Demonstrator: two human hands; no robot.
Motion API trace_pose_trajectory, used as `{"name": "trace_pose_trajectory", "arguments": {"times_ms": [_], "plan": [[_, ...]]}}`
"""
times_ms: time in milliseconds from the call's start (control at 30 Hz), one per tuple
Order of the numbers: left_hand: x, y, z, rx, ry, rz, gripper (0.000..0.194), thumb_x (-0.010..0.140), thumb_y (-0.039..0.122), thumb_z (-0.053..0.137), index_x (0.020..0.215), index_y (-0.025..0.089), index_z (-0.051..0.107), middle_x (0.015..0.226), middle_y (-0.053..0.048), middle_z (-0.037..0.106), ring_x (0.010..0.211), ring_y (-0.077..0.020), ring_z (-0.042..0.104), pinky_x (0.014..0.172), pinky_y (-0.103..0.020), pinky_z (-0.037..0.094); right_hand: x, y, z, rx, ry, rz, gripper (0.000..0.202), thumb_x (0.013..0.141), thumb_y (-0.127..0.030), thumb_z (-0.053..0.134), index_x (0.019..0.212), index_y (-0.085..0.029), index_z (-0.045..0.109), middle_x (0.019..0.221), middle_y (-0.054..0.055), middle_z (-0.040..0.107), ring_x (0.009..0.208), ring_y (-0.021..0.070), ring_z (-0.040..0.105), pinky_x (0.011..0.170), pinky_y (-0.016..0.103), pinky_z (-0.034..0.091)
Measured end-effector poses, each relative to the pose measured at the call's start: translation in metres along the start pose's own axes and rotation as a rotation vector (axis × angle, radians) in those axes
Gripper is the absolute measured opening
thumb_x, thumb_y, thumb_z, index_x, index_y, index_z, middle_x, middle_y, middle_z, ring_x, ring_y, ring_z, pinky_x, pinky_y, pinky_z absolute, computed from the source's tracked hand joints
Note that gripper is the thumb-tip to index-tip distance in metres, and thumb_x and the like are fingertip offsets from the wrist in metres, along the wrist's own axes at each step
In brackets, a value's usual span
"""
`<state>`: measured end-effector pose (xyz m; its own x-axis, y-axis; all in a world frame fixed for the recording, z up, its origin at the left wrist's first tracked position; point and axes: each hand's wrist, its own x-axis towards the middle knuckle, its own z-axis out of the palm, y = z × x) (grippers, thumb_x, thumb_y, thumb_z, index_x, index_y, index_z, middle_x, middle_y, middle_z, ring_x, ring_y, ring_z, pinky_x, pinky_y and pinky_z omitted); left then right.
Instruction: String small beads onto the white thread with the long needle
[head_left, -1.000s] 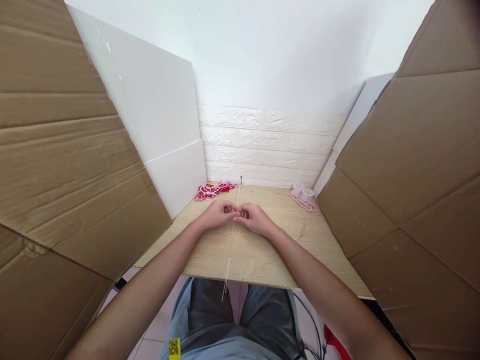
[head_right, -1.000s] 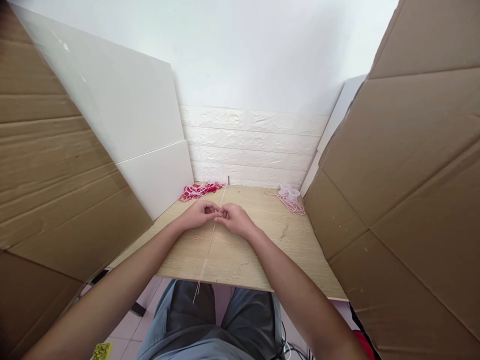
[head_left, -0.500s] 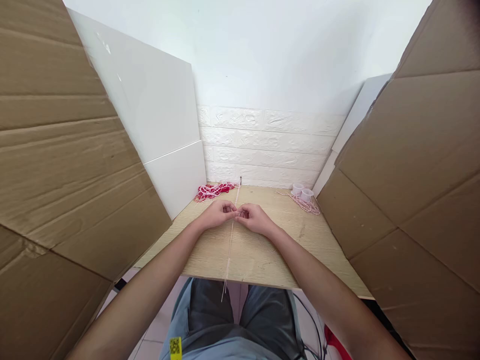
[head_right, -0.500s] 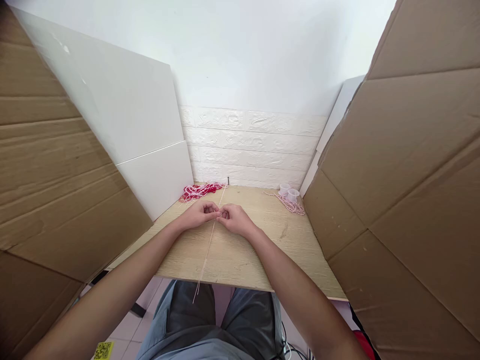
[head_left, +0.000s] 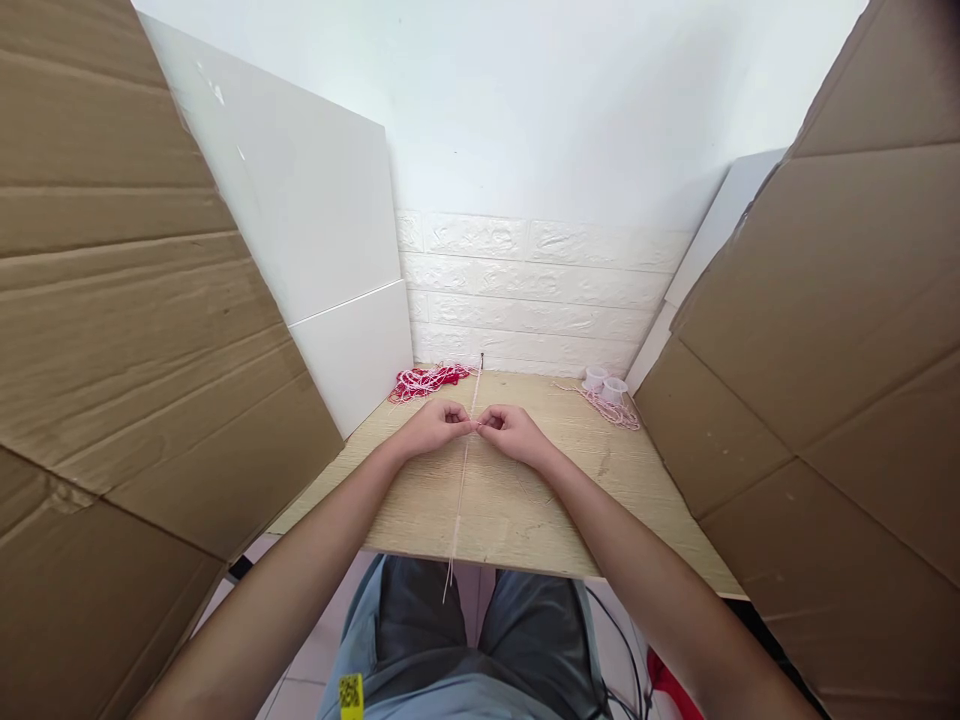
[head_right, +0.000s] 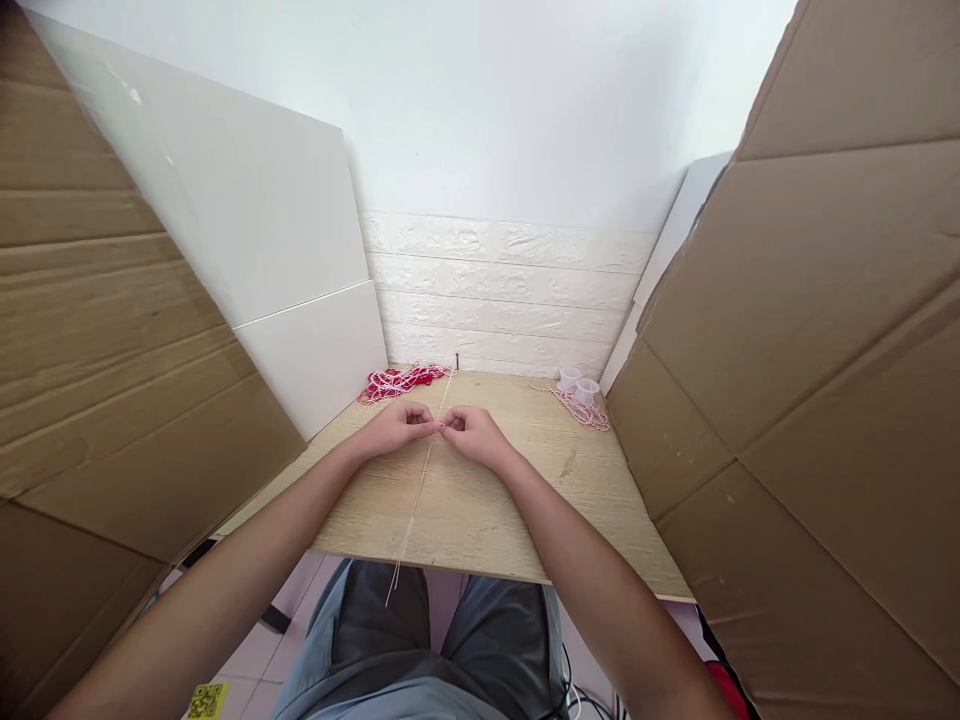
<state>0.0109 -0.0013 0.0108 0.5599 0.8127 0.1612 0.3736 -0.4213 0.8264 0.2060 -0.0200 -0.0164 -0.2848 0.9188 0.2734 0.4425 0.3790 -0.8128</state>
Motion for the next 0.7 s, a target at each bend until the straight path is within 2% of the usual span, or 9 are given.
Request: {"name": "trace_pose_trajectory", "arguments": {"times_ms": [100,200,333,433,567,700], "plan": [[-0.0006,0.002,-0.0017,0.012,0.016,-0.007,0.039,0.077,0.05,0.065,0.063,0.015,0.058,0.059,0.003,0.05,0.058,-0.0102,0.041,0.056,-0.025,0.032,0.0011,0.0002,-0.0027,0.022,0.005,-0.004,0.021,0.08,-0.033,0.06,0.081,-0.014,0.068,0.071,0.001,0.064,0.062,0.0117,0.051,0.058,0.023,0.036],[-0.0006,0.0023,-0.0027,0.026,0.026,0.016,0.04,0.079,0.051,0.064,0.063,0.015,0.059,0.062,0.002,0.051,0.061,-0.0112,0.043,0.058,-0.025,0.033,0.0018,0.001,-0.0036,0.028,-0.003,-0.016,0.024,0.082,-0.036,0.058,0.081,-0.015,0.069,0.073,0.001,0.066,0.064,0.012,0.052,0.06,0.023,0.037],[-0.0007,0.0023,-0.0026,0.047,0.051,0.094,0.039,0.075,0.051,0.069,0.062,0.015,0.062,0.081,-0.003,0.059,0.07,-0.0123,0.049,0.063,-0.026,0.037,0.0005,0.0002,-0.0007,-0.005,-0.019,-0.017,0.023,0.082,-0.034,0.058,0.081,-0.015,0.071,0.07,0.0,0.064,0.061,0.0111,0.049,0.058,0.023,0.035],[-0.0011,0.0044,-0.0028,-0.011,0.019,0.117,0.034,0.076,0.049,0.07,0.067,0.015,0.067,0.095,-0.005,0.062,0.076,-0.0132,0.053,0.068,-0.026,0.04,-0.0019,-0.0034,0.0008,-0.021,-0.032,-0.02,0.024,0.082,-0.035,0.058,0.078,-0.014,0.07,0.067,0.0,0.062,0.06,0.011,0.048,0.056,0.023,0.034],[-0.0016,0.0081,-0.0045,-0.097,-0.042,0.063,0.032,0.077,0.046,0.069,0.07,0.015,0.068,0.074,-0.002,0.061,0.071,-0.0136,0.052,0.068,-0.027,0.04,-0.003,-0.0069,-0.001,-0.023,-0.012,-0.016,0.023,0.082,-0.035,0.059,0.075,-0.015,0.067,0.068,0.0,0.062,0.062,0.0117,0.051,0.057,0.023,0.034],[-0.0021,0.009,-0.0042,-0.103,-0.027,-0.007,0.032,0.076,0.046,0.069,0.069,0.015,0.066,0.062,0.002,0.055,0.06,-0.0104,0.044,0.058,-0.025,0.033,-0.0014,-0.0055,-0.0025,-0.027,0.013,-0.01,0.02,0.082,-0.032,0.058,0.076,-0.015,0.067,0.071,0.001,0.065,0.064,0.0125,0.053,0.059,0.023,0.036]]}}
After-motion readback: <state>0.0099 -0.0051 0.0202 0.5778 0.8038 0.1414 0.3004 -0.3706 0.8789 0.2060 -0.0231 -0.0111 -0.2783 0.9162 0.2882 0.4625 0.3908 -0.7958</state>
